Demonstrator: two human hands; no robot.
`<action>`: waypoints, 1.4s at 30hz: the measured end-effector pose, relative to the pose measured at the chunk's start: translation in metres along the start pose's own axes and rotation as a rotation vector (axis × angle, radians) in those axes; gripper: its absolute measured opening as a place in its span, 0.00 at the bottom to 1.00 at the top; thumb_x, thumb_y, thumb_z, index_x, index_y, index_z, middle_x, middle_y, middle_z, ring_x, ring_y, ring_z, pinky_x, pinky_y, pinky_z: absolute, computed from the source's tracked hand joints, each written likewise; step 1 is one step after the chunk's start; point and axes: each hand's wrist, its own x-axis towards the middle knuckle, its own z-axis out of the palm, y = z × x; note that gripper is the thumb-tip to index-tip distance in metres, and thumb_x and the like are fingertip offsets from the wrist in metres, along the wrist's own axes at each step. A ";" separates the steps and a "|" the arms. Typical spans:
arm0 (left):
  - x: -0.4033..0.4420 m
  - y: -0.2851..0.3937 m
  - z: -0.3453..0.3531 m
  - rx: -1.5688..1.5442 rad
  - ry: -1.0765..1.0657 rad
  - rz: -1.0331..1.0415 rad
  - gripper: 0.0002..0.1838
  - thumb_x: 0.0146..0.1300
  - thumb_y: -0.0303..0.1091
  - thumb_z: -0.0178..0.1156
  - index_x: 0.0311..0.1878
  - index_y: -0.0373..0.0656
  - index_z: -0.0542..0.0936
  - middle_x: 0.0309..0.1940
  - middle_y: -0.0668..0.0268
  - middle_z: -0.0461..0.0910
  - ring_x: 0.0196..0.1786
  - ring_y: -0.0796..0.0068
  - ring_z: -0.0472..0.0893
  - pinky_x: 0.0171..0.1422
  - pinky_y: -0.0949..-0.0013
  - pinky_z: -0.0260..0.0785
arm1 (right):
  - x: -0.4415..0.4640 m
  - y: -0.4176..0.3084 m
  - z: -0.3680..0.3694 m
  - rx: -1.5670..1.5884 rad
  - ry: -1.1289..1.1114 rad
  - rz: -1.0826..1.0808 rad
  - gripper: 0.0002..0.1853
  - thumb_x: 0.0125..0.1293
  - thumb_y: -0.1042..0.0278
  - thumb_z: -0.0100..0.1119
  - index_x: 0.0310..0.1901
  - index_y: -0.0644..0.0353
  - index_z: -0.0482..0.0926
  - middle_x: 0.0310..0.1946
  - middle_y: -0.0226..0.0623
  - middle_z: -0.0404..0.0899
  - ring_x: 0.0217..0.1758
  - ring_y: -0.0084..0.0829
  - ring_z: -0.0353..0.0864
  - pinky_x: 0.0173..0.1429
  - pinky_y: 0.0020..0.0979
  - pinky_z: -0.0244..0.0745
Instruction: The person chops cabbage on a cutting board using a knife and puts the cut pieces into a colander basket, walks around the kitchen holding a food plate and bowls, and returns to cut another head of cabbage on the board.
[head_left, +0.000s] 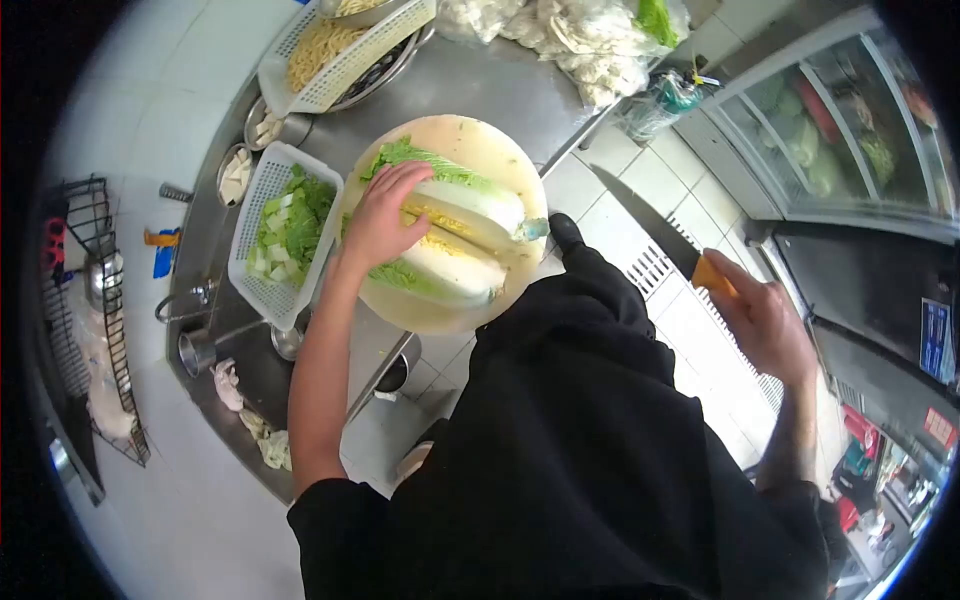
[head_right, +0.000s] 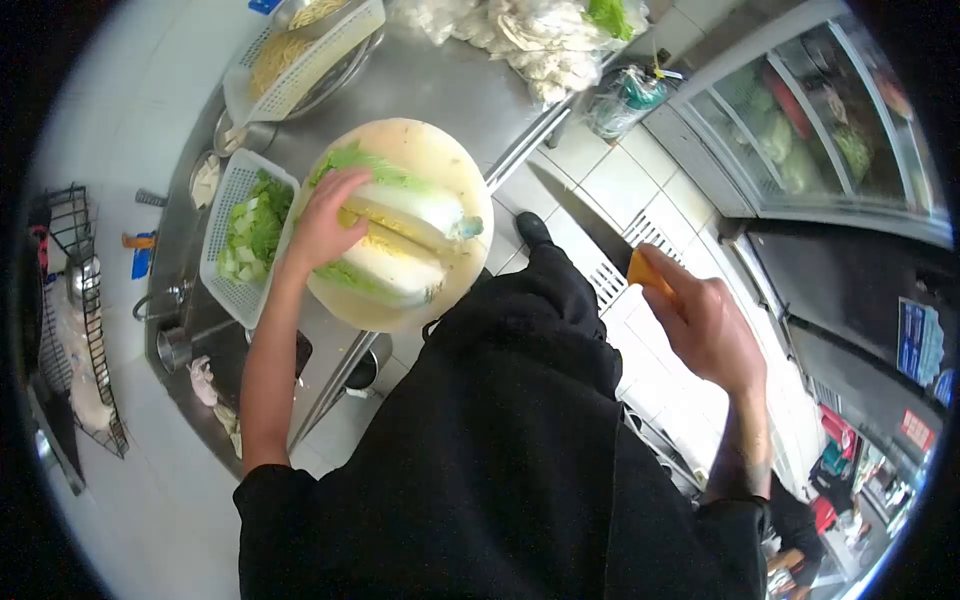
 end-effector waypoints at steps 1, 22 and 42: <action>0.004 0.001 -0.001 0.000 -0.008 0.007 0.30 0.51 0.28 0.65 0.61 0.43 0.74 0.63 0.58 0.74 0.69 0.57 0.69 0.77 0.50 0.53 | 0.014 0.008 0.006 0.065 0.051 -0.006 0.23 0.69 0.67 0.59 0.66 0.57 0.74 0.31 0.48 0.85 0.29 0.37 0.84 0.39 0.38 0.78; 0.026 0.103 0.125 -0.886 0.809 -0.985 0.53 0.56 0.43 0.70 0.74 0.30 0.48 0.70 0.40 0.54 0.74 0.45 0.55 0.78 0.53 0.47 | 0.216 -0.006 0.060 0.179 -0.143 -0.577 0.25 0.69 0.62 0.57 0.67 0.52 0.71 0.38 0.58 0.82 0.39 0.53 0.84 0.47 0.42 0.78; 0.070 0.089 0.119 -1.186 1.044 -1.334 0.51 0.52 0.29 0.65 0.75 0.44 0.45 0.61 0.52 0.67 0.61 0.55 0.73 0.60 0.52 0.74 | 0.227 0.000 -0.020 -0.134 -0.181 -0.759 0.29 0.66 0.69 0.50 0.70 0.55 0.63 0.28 0.50 0.80 0.27 0.49 0.83 0.30 0.45 0.78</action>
